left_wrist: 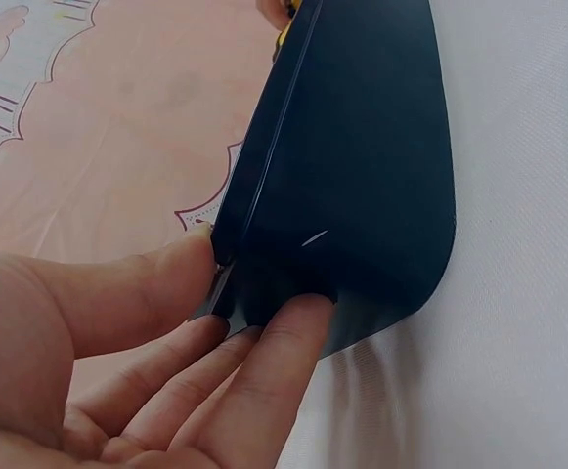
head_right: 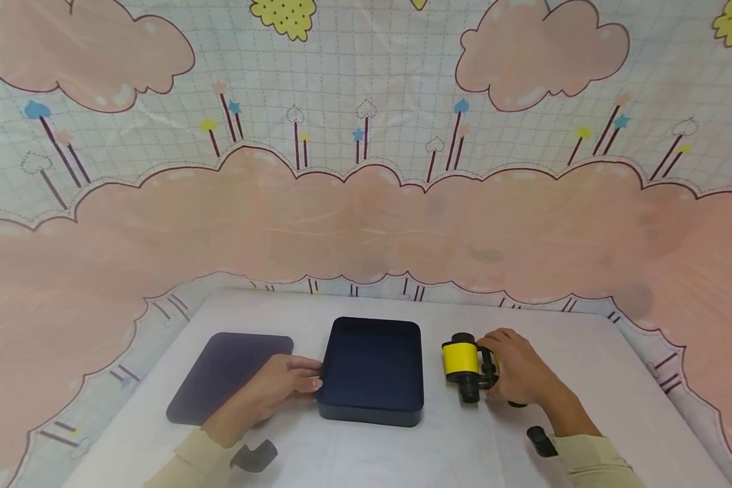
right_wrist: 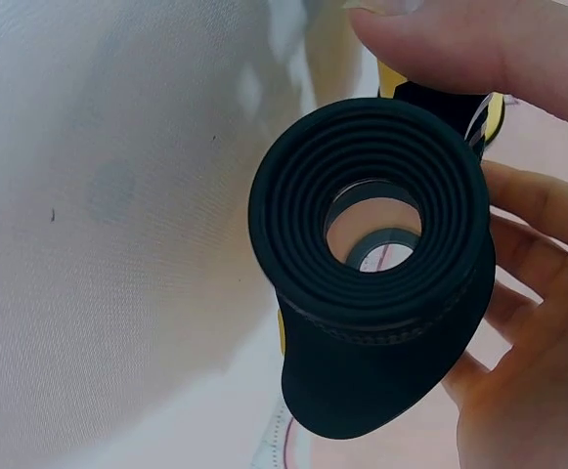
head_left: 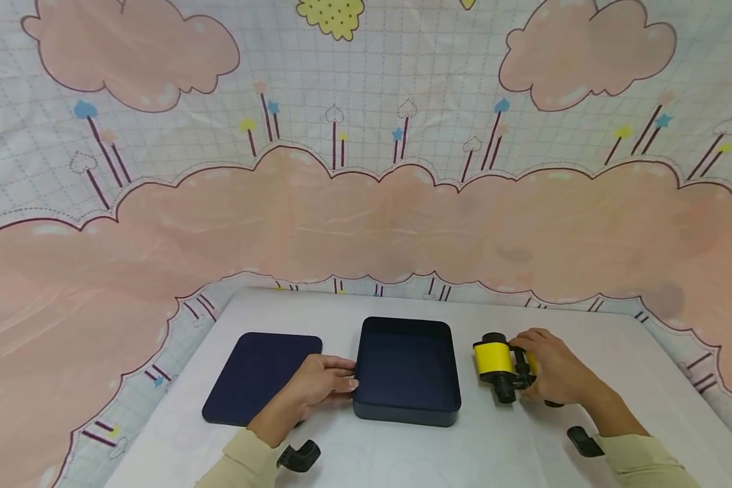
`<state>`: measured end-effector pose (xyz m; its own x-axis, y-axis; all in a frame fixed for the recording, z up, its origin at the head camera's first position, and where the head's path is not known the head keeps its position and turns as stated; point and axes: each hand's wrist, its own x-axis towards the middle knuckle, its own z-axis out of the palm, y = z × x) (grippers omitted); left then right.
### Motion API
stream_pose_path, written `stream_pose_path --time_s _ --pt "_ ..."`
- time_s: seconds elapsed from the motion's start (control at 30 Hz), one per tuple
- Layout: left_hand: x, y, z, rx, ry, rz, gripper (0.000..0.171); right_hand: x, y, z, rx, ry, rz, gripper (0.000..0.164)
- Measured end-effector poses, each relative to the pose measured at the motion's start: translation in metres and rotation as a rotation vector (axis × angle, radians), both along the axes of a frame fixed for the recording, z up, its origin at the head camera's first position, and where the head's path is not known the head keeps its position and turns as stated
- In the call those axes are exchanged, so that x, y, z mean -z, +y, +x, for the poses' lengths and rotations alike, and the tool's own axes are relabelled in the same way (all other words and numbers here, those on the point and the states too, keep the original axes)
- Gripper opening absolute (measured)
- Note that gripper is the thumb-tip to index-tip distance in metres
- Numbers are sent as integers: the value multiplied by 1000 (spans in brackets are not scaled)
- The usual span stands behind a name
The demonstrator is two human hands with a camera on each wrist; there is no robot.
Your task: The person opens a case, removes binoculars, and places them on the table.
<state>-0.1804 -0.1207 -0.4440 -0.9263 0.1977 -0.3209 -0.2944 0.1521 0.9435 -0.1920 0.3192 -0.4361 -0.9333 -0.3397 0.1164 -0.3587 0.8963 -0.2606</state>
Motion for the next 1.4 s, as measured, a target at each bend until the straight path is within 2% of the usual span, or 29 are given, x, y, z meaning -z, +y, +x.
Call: stream_pose_path --time_s 1.4 --pt "1 -1 0 7 -7 9 46 10 3 -8 10 -49 -24 89"
